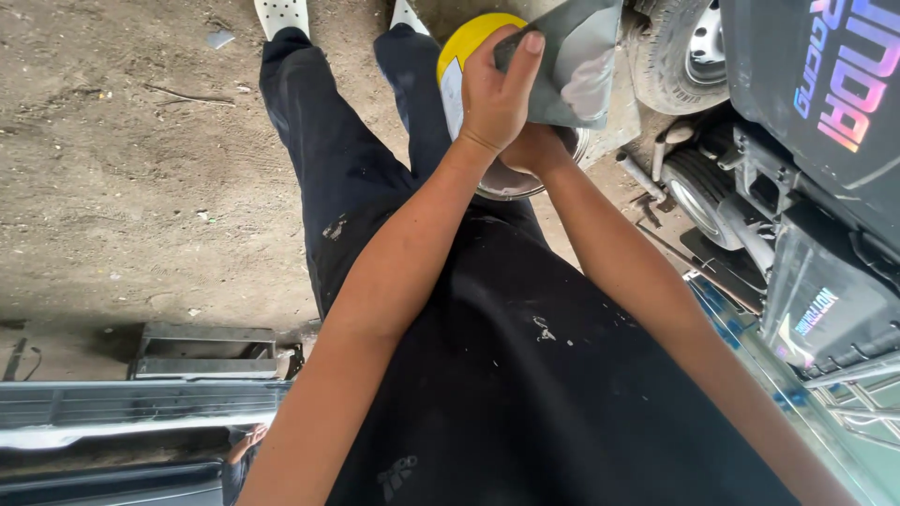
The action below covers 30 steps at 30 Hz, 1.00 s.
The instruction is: The person mixes a grey paste from a can with a red substance from a tube onto a metal scraper. They then apply the mixed paste to a damaged area on the side of a black car, smoothing it over the surface.
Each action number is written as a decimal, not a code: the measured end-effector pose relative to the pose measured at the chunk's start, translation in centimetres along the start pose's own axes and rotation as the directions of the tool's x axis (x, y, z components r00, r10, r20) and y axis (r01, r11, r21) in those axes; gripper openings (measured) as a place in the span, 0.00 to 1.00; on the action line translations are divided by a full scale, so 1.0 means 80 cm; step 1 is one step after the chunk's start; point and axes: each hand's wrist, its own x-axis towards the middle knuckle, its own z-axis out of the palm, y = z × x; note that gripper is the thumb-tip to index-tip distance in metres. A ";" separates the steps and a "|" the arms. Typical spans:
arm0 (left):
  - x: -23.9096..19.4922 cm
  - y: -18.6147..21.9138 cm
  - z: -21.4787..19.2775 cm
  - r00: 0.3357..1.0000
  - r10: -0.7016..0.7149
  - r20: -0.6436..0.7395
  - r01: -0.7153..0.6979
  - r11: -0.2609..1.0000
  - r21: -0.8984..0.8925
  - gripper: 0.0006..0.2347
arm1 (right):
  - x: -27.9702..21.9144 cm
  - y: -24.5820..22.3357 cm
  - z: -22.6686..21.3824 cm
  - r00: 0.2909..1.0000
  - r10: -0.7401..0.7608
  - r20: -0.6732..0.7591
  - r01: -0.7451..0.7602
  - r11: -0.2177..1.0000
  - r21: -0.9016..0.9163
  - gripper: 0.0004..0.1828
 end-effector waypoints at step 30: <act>-0.010 -0.003 -0.032 0.999 -0.019 0.040 0.021 0.999 -0.048 0.14 | 0.006 0.119 0.060 0.964 0.153 0.217 -0.091 0.958 -0.273 0.21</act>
